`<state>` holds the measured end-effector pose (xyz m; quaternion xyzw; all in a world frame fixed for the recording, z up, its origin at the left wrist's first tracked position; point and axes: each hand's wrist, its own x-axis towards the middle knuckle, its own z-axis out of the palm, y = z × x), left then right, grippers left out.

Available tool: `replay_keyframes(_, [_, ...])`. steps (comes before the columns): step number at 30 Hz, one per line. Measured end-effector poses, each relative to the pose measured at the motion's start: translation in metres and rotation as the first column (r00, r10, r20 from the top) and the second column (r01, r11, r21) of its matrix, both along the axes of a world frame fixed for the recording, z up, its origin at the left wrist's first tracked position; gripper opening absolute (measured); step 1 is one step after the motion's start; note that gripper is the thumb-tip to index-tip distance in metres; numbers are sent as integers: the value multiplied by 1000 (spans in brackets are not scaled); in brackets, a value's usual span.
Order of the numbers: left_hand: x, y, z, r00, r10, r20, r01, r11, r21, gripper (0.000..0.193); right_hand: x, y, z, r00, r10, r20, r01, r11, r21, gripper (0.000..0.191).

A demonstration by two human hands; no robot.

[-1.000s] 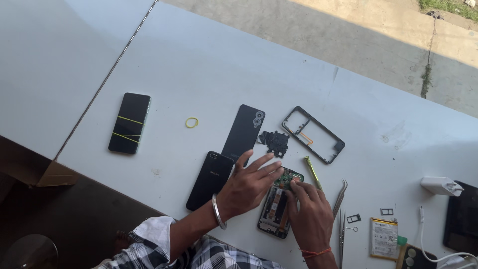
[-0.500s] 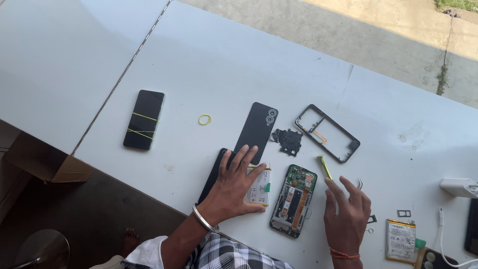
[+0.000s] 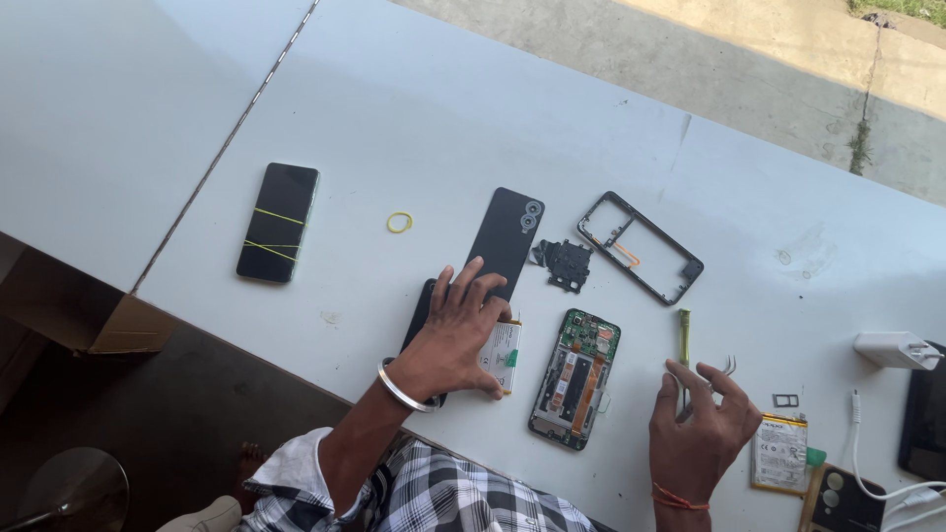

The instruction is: The person cleans a smartphone motherboard with a spray and cloth, then reassembles the phone by placing the motherboard and battery into the chassis and connecting the ribbon cables.

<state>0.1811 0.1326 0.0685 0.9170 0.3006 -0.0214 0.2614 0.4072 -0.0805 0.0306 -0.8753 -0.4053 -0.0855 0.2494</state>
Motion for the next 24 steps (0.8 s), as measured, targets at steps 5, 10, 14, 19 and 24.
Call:
replay_keyframes(5, [1, -4, 16, 999, 40, -17, -41, 998, -56, 83, -28, -10, 14, 991, -10, -135, 17, 998, 54, 18])
replay_keyframes(10, [-5, -14, 26, 972, 210, 102, -163, 924, -345, 40, -42, -11, 24, 810, -114, -576, 129, 991, -15, 22])
replay_keyframes(14, [-1, -19, 23, 895, 342, 287, -128, 812, -570, 35, -46, -7, 28, 828, 6, -560, 13, 999, 29, 24])
replay_keyframes(19, [23, -33, 14, 844, 475, 249, -52, 535, -844, 43, -52, -4, 28, 176, 94, -980, 75, 991, 109, 42])
replay_keyframes(24, [42, -48, -1, 799, 489, 351, 32, 548, -836, 56, -50, -1, 25, 276, -30, -961, 73, 997, -10, 44])
